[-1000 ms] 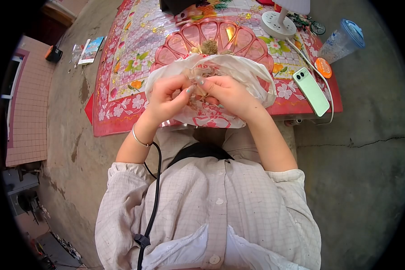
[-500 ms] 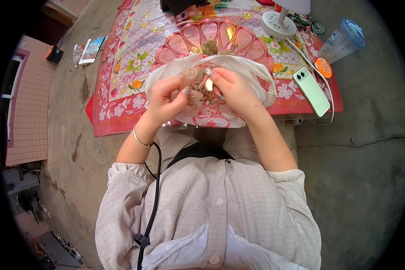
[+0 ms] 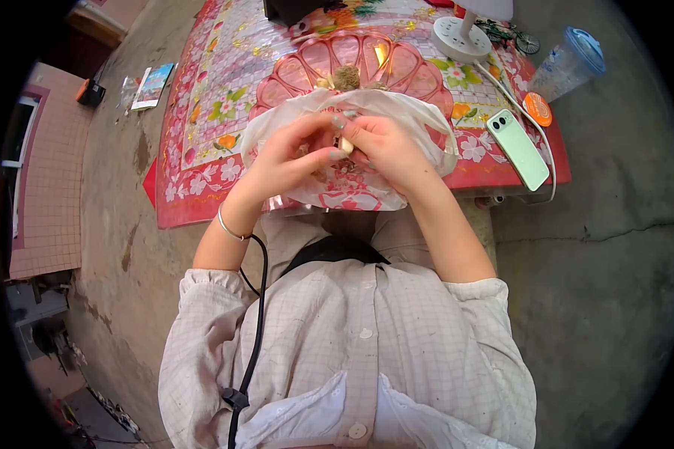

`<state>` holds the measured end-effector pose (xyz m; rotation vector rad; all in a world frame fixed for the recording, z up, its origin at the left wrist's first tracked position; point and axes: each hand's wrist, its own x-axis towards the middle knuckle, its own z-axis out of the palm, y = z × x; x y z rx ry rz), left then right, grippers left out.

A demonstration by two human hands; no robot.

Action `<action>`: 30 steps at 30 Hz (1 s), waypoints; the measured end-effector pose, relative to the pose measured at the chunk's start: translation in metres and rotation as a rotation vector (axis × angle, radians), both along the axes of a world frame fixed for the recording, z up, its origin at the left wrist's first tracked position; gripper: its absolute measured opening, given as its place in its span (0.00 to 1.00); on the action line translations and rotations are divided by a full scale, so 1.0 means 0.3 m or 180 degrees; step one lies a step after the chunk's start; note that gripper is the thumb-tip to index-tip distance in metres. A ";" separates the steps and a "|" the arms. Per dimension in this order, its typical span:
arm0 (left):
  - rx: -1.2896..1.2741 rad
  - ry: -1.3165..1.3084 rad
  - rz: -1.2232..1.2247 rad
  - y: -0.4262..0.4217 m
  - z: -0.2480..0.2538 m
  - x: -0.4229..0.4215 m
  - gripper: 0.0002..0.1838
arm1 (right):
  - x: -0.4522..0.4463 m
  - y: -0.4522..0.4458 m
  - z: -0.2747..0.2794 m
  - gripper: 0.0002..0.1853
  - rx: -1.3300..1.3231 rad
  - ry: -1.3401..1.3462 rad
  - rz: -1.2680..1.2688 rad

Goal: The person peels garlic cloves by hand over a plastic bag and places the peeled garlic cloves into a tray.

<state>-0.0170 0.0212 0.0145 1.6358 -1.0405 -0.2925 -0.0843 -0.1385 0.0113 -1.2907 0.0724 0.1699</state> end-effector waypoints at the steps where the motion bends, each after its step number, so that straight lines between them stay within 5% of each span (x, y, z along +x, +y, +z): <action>1: 0.0287 0.0375 -0.0308 0.004 0.011 0.003 0.21 | 0.000 0.003 0.008 0.18 -0.0212 -0.0077 0.0078; 10: -0.0020 -0.0631 0.0100 0.012 -0.001 -0.013 0.11 | 0.004 -0.005 -0.021 0.19 -0.0418 -0.0159 -0.0024; 16: -0.0345 -0.0588 0.0834 0.020 -0.025 -0.022 0.08 | -0.001 -0.018 -0.025 0.16 -0.0433 -0.0466 0.0008; 20: -0.0266 -0.0332 0.0691 0.021 -0.026 -0.019 0.09 | 0.001 0.013 -0.017 0.13 -0.1028 -0.0571 -0.0190; 22: -0.0552 -0.0168 0.0423 0.014 -0.026 -0.015 0.10 | -0.001 0.005 -0.019 0.12 -0.0419 -0.0564 -0.0088; 30: -0.0480 -0.0035 0.0349 0.036 -0.019 -0.010 0.08 | -0.002 0.004 -0.007 0.13 -0.0324 -0.0698 0.0139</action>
